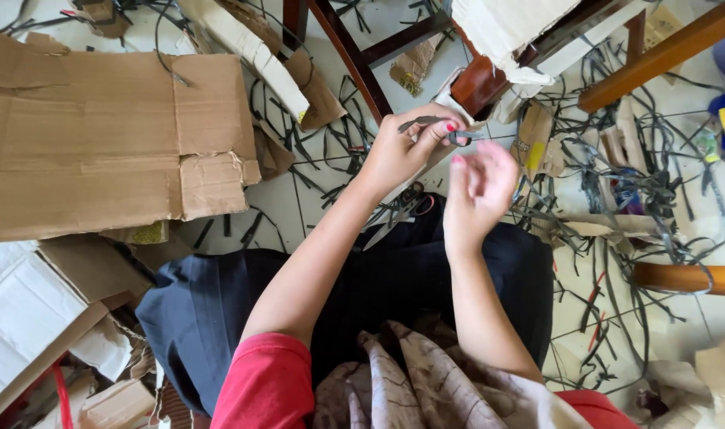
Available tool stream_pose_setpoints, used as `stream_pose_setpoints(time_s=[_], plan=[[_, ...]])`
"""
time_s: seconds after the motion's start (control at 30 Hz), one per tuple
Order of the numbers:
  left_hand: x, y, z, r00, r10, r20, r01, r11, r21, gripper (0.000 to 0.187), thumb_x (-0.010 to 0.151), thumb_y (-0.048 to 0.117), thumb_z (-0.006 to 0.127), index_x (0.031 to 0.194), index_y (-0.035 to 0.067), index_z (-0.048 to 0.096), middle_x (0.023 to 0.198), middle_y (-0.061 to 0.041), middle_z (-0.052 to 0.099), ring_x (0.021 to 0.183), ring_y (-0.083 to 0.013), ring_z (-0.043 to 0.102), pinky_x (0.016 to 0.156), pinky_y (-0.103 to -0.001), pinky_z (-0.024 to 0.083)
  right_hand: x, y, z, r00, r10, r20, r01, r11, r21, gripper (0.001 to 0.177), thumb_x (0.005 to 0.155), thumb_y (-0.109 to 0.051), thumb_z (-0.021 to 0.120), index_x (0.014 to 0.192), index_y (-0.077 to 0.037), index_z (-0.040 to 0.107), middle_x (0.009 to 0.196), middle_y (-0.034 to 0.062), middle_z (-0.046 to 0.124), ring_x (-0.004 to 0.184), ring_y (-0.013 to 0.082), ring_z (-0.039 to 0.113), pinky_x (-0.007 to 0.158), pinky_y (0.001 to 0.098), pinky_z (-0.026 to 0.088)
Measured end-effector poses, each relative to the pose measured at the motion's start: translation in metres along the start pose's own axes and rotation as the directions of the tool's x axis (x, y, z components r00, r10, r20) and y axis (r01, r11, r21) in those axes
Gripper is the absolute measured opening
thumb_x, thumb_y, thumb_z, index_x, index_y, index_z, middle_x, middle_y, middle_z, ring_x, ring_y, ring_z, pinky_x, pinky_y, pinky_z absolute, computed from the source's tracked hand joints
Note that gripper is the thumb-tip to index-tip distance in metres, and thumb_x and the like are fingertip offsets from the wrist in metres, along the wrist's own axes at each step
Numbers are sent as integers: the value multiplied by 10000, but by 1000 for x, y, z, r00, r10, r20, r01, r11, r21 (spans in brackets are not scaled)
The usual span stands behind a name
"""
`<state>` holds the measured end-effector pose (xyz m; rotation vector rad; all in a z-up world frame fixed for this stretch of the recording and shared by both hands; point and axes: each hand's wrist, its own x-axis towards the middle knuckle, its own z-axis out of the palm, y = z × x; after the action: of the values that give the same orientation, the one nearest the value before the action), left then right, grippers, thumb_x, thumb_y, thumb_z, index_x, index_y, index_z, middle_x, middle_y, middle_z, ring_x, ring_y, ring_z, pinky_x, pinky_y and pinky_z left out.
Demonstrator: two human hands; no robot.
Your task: Wrapping a wooden chair leg with protective cardboard and securing it with plastic ties
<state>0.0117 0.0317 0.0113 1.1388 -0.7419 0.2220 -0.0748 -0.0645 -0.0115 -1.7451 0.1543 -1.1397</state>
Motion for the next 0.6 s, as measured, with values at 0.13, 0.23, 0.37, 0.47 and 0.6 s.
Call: stream_pose_setpoints(time_s=[0.13, 0.23, 0.37, 0.47, 0.6], plan=[[2, 7, -4, 996, 91, -8, -91, 996, 12, 89, 967, 210, 720, 930, 156, 780, 822, -36, 756, 770, -220, 729, 788, -331, 569, 29, -13, 9, 964, -252, 89, 254, 967, -6, 319, 864, 234, 680, 1135, 73, 633, 1055, 192, 640, 850, 239, 704, 740, 328, 609], [-4, 6, -7, 996, 86, -40, -86, 996, -12, 95, 940, 244, 756, 932, 158, 796, 850, -38, 732, 799, -177, 698, 803, -331, 549, 26, -17, 2, 947, -263, 184, 257, 965, 56, 322, 885, 231, 681, 1173, 88, 658, 1050, 228, 684, 917, 265, 731, 783, 353, 622], [-7, 4, -5, 994, 83, -71, -83, 997, 3, 122, 891, 239, 802, 911, 129, 755, 791, -46, 712, 737, -209, 681, 761, -341, 555, 25, -19, -8, 942, -218, 255, 229, 973, -14, 227, 942, 153, 687, 1151, 69, 711, 1039, 213, 703, 939, 270, 735, 819, 384, 626], [-4, 8, -5, 997, 78, -13, -78, 997, 25, 108, 926, 233, 756, 959, 135, 726, 785, -18, 721, 757, -213, 702, 787, -345, 559, 32, -24, -12, 937, -258, 237, 270, 963, -20, 62, 1010, 80, 687, 1060, 71, 723, 1034, 212, 721, 909, 265, 739, 787, 395, 628], [-2, 2, -8, 994, 106, 23, -107, 991, 81, 69, 968, 194, 696, 985, 129, 679, 763, -19, 718, 751, -251, 706, 789, -377, 566, 32, -38, -7, 896, -335, 292, 341, 939, 30, 75, 1026, 135, 622, 1005, 102, 686, 1001, 243, 710, 848, 291, 724, 766, 391, 623]])
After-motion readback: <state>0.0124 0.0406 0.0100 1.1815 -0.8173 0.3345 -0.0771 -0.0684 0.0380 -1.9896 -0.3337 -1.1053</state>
